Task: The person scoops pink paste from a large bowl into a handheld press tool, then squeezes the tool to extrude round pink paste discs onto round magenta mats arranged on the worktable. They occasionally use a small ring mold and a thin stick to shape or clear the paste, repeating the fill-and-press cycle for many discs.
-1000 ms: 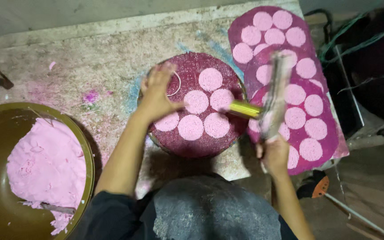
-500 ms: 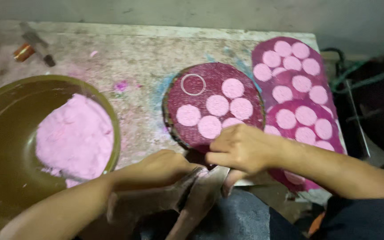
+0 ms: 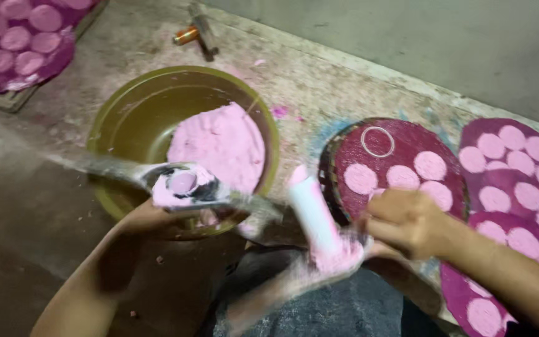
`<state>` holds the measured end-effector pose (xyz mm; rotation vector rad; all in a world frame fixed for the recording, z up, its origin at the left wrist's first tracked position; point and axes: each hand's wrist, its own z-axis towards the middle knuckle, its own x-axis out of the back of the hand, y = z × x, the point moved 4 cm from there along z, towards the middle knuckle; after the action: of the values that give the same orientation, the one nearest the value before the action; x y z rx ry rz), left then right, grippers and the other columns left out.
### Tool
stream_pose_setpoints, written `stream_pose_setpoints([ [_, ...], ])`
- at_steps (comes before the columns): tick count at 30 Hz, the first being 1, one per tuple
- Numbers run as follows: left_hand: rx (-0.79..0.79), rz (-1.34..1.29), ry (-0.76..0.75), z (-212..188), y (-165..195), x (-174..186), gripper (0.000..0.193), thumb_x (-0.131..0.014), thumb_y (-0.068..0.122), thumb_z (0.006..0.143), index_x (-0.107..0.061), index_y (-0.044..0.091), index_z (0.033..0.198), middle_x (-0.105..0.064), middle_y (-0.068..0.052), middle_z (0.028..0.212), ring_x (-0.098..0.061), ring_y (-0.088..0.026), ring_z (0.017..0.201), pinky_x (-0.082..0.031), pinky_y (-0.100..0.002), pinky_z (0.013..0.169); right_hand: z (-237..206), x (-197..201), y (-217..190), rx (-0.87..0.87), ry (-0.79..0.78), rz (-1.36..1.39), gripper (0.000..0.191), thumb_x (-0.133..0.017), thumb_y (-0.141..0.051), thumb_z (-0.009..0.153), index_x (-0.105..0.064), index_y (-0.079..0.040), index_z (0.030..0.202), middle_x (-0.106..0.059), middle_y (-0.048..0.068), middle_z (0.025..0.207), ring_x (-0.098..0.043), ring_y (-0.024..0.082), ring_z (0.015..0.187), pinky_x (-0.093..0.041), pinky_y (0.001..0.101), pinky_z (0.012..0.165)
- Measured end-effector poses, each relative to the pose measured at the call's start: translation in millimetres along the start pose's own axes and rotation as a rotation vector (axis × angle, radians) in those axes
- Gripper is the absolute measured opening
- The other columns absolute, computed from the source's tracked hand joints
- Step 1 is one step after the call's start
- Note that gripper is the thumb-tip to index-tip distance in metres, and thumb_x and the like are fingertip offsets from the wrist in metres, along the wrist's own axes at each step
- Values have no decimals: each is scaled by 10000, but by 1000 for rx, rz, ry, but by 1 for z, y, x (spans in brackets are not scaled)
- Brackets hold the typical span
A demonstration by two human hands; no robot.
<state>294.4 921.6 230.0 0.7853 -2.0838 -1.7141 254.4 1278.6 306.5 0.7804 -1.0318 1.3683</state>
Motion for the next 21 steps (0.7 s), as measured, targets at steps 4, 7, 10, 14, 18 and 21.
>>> stream_pose_setpoints([
  [4, -13, -370, -80, 9, -65, -3, 344, -627, 194, 930, -645, 18, 1225, -692, -161, 1025, -701, -270, 949, -583, -387, 756, 46, -15, 35, 207, 57, -605, 137, -760, -212, 898, -721, -144, 1011, -592, 6, 737, -594, 146, 655, -421, 310, 567],
  [7, -89, -560, 64, 29, -100, -17, 385, -631, 180, 933, -631, -29, 1257, -679, -179, 1087, -691, -262, 1003, -593, -375, 788, 82, -26, 47, 239, 59, -660, 249, -754, -156, 873, -724, -160, 1119, -644, 20, 893, -635, 173, 822, -495, 333, 766],
  [10, -41, -452, 324, 30, -121, -20, 272, -639, 203, 963, -640, -64, 1017, -704, -151, 924, -676, -144, 1063, -563, -340, 889, 103, -31, 38, 116, 156, -560, 345, -715, -336, 841, -719, -178, 1148, -638, 77, 1105, -596, 231, 1034, -505, 392, 905],
  [14, 37, -415, 603, 4, -130, -11, 189, -669, 204, 894, -724, 51, 990, -677, -108, 833, -653, -207, 735, -532, -381, 666, 105, -38, 12, 151, 443, -183, 220, -757, -322, 997, -716, -249, 1200, -487, 141, 1332, -453, 284, 1244, -459, 422, 1026],
  [18, 138, -349, 681, -11, -131, -6, 222, -692, 219, 898, -722, 3, 937, -707, -128, 809, -681, -208, 726, -557, -377, 668, 112, -52, -9, 239, 569, -176, 196, -707, -232, 911, -791, -270, 1084, -517, 74, 1331, -480, 236, 1208, -496, 395, 1046],
  [21, 50, -361, 707, -15, -126, -2, 221, -699, 192, 899, -695, -11, 987, -696, -117, 829, -676, -196, 715, -564, -363, 654, 127, -50, -19, 109, 496, -81, 172, -743, -262, 880, -802, -206, 1032, -541, 92, 1290, -491, 230, 1185, -465, 402, 1030],
])
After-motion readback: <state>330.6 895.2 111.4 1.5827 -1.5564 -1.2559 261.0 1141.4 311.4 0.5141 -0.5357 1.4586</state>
